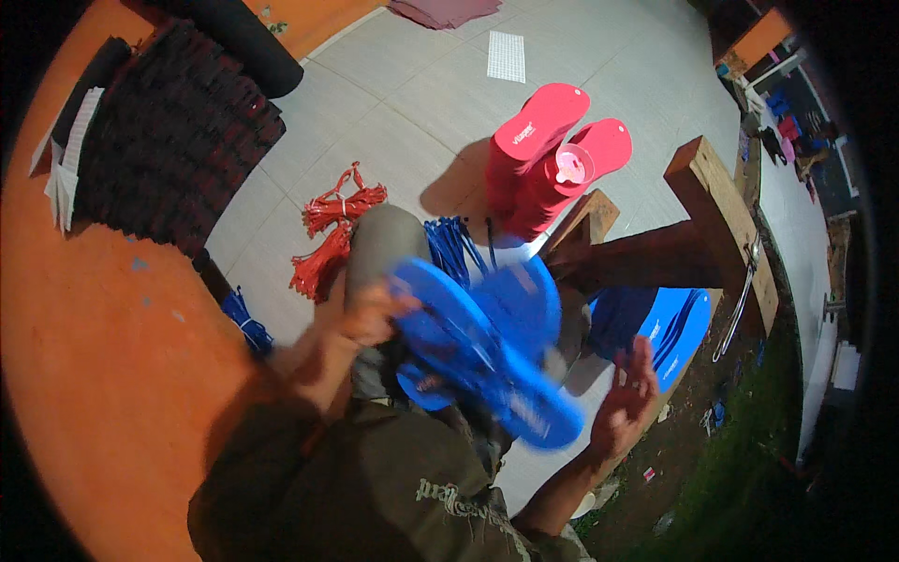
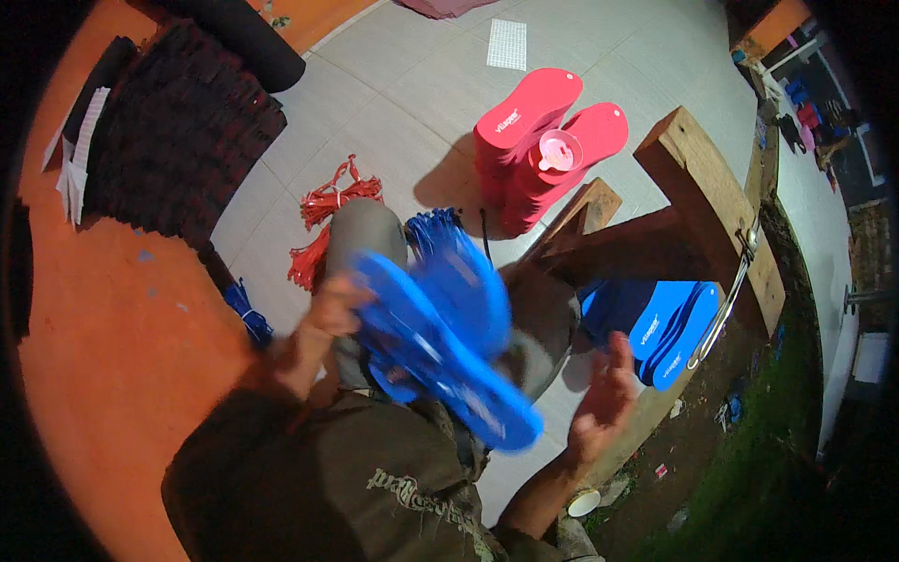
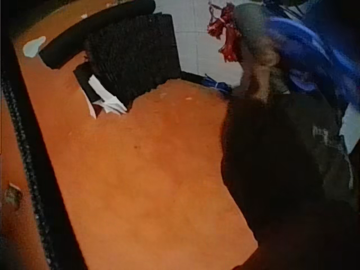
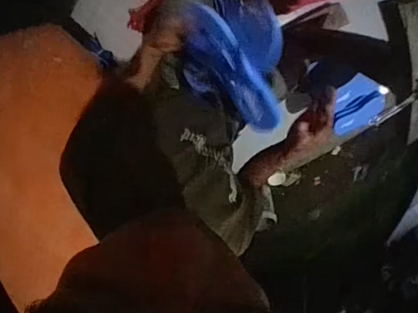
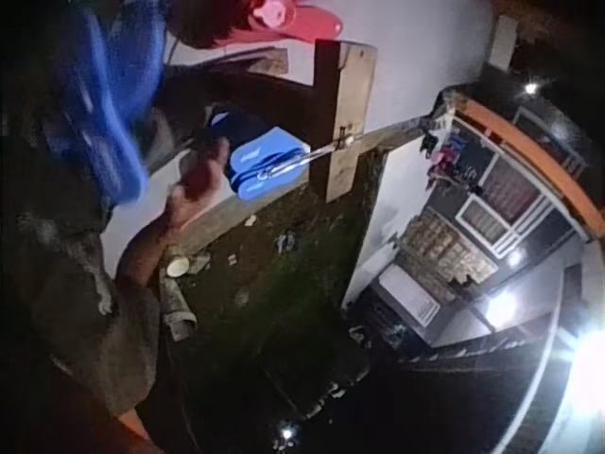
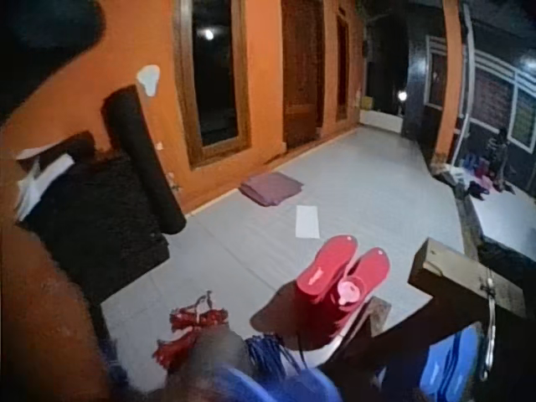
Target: The person assembles flip-flops by using a wooden jig to pull rubber straps through holes in the blue foam soles.
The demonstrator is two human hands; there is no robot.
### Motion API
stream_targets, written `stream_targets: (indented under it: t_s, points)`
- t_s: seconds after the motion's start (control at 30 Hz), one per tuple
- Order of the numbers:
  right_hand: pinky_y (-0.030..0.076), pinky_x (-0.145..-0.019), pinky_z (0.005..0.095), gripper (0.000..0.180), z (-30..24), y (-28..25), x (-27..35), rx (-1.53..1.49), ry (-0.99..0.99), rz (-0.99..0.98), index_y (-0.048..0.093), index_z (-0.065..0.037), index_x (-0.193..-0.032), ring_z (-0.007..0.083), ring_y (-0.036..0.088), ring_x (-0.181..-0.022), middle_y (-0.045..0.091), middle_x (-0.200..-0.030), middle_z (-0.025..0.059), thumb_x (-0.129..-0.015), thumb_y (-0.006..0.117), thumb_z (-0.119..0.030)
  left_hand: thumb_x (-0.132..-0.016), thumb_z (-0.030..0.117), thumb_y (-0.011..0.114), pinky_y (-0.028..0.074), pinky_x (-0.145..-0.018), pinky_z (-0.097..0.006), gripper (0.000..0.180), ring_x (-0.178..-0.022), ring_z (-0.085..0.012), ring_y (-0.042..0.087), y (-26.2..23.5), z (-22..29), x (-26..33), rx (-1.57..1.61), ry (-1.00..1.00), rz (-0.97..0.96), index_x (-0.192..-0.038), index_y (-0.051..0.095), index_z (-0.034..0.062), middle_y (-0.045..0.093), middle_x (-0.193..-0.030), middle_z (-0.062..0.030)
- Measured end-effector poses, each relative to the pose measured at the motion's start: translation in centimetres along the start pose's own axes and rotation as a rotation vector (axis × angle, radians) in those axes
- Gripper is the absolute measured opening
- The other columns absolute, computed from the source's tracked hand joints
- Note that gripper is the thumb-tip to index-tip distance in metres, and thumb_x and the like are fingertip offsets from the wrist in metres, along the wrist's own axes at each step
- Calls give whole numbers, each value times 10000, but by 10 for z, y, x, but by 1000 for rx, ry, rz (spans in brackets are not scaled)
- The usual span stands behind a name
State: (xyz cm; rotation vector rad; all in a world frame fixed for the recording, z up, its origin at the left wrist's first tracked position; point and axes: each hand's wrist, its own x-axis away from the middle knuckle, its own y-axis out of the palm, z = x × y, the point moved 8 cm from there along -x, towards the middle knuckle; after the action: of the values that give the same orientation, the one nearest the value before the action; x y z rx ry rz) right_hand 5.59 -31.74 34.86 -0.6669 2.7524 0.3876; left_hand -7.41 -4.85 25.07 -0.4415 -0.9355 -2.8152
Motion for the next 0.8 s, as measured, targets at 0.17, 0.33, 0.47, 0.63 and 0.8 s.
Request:
stream_targets:
  t_s: [0.17, 0.33, 0.47, 0.63, 0.8]
  points:
    - [377, -871, 295, 205, 110, -57, 52, 402, 481, 453, 558, 6, -973, 186, 509, -974, 544, -1049, 99, -798, 562, -103, -867, 341, 452, 332, -920, -405, 444, -1026, -266, 451, -150, 143, 41, 386, 977, 722, -1208, 404, 61, 474, -1148, -117]
    - [402, -839, 278, 208, 135, -58, 62, 363, 445, 465, 560, 14, -978, 167, 529, -936, 574, -979, 89, -788, 574, -70, -815, 334, 542, 285, -960, -422, 523, -1121, -286, 374, -320, 101, -4, 791, 893, 655, -1222, 379, 49, 416, -1221, -135]
    - [410, -803, 257, 188, 124, -76, 25, 403, 429, 400, 568, 8, -973, 137, 543, -882, 594, -937, 63, -809, 567, -84, -782, 384, 569, 235, -1004, -458, 616, -1200, -311, 295, -389, 84, -13, 674, 893, 811, -1257, 335, 69, 357, -1279, -172]
    - [399, -824, 375, 360, 43, -130, -15, 1229, -60, 787, 539, -21, -1035, 291, 516, -943, 562, -1009, 128, -724, 650, -165, -841, 322, 499, 207, -1017, -483, 575, -1240, -347, 263, -351, 52, -34, 778, 654, 875, -1275, 246, 41, 263, -1332, -208]
    - [358, -886, 435, 679, 104, -197, -22, 1594, 440, 755, 439, -23, -1168, 356, 463, -1030, 506, -1123, 178, -616, 725, -297, -857, 237, 476, 333, -936, -401, 357, -1082, -273, 438, -211, 130, -21, 404, 929, 553, -1114, 428, -6, 470, -1132, -156]
